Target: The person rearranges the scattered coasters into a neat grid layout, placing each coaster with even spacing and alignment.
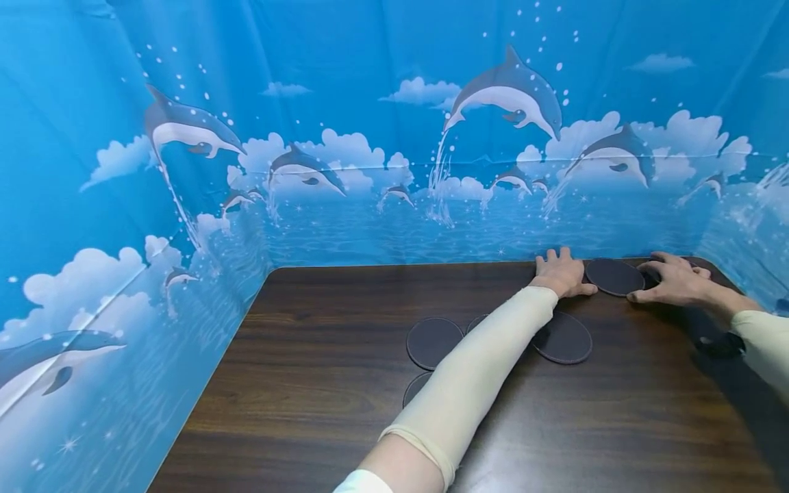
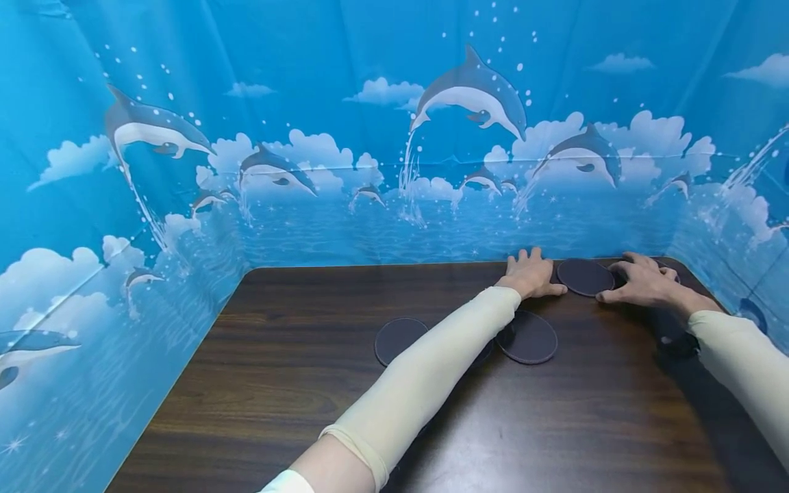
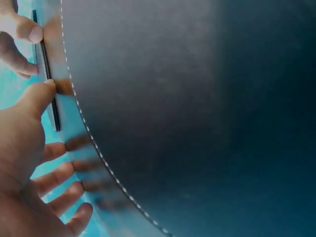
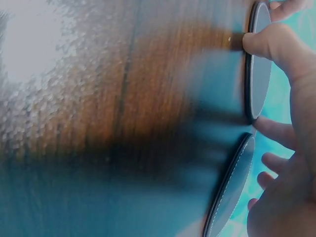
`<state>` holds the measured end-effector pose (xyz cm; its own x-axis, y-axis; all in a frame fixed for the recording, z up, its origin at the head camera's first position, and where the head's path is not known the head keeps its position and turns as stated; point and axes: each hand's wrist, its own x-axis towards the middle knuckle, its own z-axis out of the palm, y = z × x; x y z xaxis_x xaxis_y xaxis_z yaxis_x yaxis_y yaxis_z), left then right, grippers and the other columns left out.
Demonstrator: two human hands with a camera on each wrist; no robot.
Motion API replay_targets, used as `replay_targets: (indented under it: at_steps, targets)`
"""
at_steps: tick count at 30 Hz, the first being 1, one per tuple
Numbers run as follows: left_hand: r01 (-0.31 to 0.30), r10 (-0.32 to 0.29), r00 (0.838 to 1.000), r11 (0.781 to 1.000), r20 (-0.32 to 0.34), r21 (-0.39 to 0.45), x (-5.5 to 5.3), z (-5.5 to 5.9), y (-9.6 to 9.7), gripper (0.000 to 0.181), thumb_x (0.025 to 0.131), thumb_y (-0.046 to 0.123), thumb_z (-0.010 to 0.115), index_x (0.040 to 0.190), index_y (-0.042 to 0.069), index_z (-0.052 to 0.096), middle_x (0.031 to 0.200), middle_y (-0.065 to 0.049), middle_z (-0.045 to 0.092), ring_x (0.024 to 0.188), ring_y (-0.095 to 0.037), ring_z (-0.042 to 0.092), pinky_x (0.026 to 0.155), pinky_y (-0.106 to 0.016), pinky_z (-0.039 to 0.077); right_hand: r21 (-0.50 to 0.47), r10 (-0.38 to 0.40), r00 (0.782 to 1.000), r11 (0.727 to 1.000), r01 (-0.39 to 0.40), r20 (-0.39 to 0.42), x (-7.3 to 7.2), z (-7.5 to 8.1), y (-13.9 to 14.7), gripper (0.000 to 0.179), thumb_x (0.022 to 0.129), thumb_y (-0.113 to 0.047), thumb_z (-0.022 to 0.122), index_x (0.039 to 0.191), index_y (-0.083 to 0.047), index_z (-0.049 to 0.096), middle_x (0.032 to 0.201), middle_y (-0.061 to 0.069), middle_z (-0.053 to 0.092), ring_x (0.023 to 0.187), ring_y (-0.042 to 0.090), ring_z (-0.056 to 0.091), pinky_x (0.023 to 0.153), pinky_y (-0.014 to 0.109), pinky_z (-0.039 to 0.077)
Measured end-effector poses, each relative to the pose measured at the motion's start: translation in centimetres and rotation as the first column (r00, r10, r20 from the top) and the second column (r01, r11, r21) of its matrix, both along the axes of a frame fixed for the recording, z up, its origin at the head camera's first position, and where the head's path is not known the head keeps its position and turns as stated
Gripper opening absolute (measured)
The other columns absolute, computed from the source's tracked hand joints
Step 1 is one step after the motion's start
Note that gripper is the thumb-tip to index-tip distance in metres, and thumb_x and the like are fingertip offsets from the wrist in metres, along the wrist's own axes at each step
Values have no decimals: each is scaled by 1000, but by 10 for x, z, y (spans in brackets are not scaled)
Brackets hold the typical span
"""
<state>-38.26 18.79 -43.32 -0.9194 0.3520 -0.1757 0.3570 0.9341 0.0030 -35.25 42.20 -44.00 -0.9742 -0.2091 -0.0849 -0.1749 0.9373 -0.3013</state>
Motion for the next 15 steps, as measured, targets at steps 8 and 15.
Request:
replay_targets:
  at_steps: [8,15]
  targets:
    - [0,-2,999,999,36,37,3,7,5,38,95,64,58,126,42,63,150,11,32,138,-16,30,112,-41,25,-60,10,999,998,-12,-38,2,-3,1,82,83,-48,81,127,16,55,147,44,17,129,69,12,88,79,16]
    - [29,-35,996,997,81,69,5,4,6,32,96,58,63,122,39,64,144,12,38,136,-15,33,111,-40,26,-100,36,998,994,-42,-56,6,-12,1,80,84,-45,82,127,17,56,146,43,22,129,66,18,88,77,17]
